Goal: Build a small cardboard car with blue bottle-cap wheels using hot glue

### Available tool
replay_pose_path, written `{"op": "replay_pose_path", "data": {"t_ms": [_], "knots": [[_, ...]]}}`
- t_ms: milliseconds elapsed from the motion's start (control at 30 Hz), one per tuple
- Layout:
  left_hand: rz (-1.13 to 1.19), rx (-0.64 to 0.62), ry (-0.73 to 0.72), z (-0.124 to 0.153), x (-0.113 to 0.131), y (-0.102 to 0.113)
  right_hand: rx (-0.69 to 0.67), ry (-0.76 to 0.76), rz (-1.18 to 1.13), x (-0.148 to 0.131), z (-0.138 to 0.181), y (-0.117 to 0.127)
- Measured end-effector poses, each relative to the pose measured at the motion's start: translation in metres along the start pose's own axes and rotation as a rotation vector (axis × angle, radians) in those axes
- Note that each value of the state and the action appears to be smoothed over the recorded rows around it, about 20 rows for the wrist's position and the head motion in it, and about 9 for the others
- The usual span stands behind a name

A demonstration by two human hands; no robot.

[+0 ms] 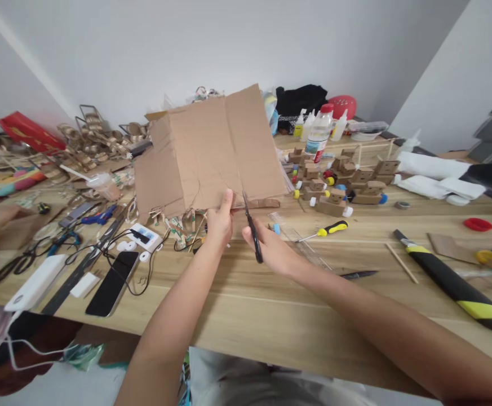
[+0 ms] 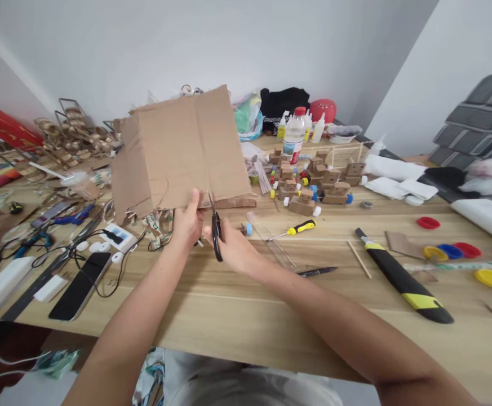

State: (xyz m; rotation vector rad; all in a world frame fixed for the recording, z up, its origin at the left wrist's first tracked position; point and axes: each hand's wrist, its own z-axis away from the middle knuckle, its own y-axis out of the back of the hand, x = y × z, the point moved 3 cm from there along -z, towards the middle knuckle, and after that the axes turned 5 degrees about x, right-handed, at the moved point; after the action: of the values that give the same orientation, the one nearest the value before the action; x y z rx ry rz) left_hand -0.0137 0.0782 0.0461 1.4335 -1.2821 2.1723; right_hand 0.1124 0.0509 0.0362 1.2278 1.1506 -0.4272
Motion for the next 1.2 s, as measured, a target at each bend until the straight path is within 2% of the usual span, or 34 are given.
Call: {"op": "replay_pose_path", "data": {"t_ms": [267, 500, 800, 1200], "knots": [[-0.013, 0.047, -0.091, 0.003, 0.001, -0.001, -0.024, -0.068, 0.078, -0.004, 0.003, 0.007], [-0.04, -0.046, -0.106, -0.003, -0.005, 0.003, 0.022, -0.017, 0.078, -0.002, 0.0, 0.012], [-0.014, -0.053, -0.15, -0.003, -0.007, 0.004, 0.01, -0.062, 0.114, 0.001, 0.001, 0.012], [-0.068, -0.032, -0.171, 0.001, -0.007, 0.005, 0.023, -0.026, 0.1, 0.006, 0.003, 0.016]]}}
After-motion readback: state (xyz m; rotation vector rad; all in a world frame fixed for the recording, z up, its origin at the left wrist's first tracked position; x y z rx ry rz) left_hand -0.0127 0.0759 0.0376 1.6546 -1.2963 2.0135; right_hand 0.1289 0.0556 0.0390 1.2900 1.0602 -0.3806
